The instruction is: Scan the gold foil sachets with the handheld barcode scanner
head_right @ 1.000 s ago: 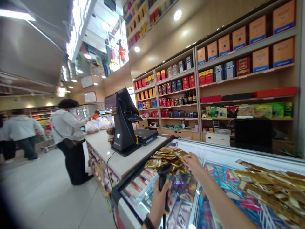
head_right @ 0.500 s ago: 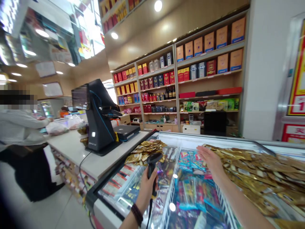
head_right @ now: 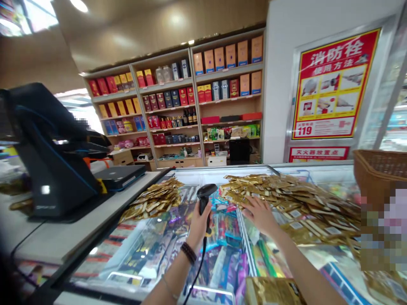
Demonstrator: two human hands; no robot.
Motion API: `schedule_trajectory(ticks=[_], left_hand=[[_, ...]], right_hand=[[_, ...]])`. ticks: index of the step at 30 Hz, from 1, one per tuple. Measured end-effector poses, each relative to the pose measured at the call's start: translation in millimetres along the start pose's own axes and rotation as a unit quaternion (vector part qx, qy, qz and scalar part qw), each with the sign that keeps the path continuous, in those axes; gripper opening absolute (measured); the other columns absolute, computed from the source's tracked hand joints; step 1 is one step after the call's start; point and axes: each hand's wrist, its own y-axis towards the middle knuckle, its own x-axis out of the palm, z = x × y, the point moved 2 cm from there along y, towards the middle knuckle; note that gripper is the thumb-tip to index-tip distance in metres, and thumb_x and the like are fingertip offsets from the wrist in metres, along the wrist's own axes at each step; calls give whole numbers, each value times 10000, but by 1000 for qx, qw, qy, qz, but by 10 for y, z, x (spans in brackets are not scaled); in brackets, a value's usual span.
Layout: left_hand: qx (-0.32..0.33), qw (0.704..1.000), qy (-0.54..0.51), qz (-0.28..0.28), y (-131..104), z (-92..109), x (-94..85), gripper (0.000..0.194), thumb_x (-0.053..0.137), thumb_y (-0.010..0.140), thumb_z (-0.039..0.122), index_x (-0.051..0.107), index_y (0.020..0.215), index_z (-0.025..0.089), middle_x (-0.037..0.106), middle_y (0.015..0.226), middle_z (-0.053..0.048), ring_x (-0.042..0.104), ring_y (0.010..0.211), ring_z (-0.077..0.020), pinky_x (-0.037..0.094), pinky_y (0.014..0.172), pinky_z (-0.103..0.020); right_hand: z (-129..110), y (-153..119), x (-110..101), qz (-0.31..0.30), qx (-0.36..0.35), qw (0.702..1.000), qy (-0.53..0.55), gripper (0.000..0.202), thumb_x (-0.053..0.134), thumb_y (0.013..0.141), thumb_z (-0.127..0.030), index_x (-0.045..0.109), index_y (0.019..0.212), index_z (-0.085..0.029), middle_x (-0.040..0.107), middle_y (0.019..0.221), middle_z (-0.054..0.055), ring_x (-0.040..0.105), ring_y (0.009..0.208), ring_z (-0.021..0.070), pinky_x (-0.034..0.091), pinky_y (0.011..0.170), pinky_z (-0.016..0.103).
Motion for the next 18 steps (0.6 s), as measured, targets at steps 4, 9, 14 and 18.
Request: schedule_trajectory(ticks=[4,9,14,18], left_hand=[[-23,999,-22,-23,-23,-103,162,681,788,709,818,485,923,247,467,546,130,427,378,-61,372,423,-207],[-29,999,-4,-35,-82,-154,115,689,787,708,820,483,938,246,463,533,135,413,372,-58,351,411,-204],[-39,998,19,-52,-148,-166,91,691,781,711,824,492,952,244,465,545,130,403,388,-63,387,419,-216],[-49,996,30,-66,-190,-185,126,697,784,719,811,510,1010,239,461,534,126,421,393,-79,389,427,-222]], right_hand=[[-144,-6,-18,-22,-25,998,-51,236,721,874,-426,700,688,-281,814,1289,64,601,1393,381,389,1205,586],[-116,38,-6,15,22,999,-44,203,786,804,-446,695,759,-270,807,978,96,731,1042,341,535,982,453],[-69,59,45,63,82,994,18,357,881,680,-464,746,928,-246,762,1232,145,620,1293,423,430,1137,559],[-30,87,26,93,147,972,159,401,923,540,-287,691,867,-258,794,1056,95,656,1251,433,441,1146,595]])
